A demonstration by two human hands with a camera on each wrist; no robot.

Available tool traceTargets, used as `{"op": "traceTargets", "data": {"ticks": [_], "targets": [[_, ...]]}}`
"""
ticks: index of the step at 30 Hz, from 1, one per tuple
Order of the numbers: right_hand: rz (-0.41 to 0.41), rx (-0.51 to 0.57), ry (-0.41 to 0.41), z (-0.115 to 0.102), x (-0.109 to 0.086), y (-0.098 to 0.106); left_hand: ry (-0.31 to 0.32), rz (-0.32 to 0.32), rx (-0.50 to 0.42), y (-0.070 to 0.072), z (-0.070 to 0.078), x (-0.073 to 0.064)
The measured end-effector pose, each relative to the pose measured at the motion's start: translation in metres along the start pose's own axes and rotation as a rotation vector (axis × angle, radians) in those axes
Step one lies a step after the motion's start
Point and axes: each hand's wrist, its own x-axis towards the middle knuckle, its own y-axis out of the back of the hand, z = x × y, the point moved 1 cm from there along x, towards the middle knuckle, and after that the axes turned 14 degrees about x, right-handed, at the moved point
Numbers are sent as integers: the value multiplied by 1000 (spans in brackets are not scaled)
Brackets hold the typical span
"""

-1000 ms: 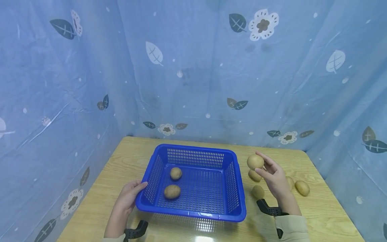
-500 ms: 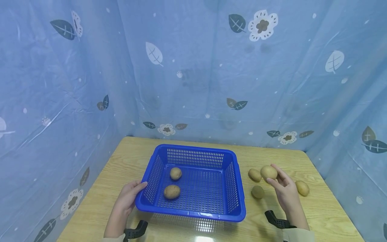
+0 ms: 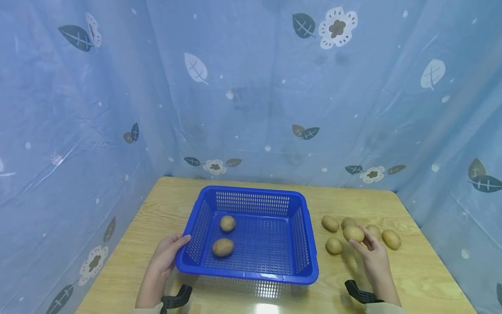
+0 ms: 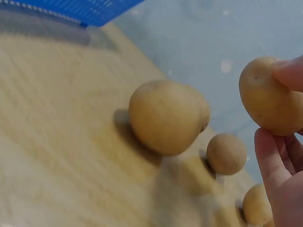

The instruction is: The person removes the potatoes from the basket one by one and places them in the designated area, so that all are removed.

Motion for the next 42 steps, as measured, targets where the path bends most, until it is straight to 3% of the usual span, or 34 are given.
{"op": "traceTargets", "data": {"ticks": [11, 21, 42], "targets": [[48, -221, -160, 12, -3, 8, -5, -4, 1, 0, -1, 1], [1, -296, -228, 16, -4, 11, 5, -3, -2, 1, -1, 0], [-37, -309, -219, 26, -1, 13, 15, -11, -3, 0, 3, -2]]}}
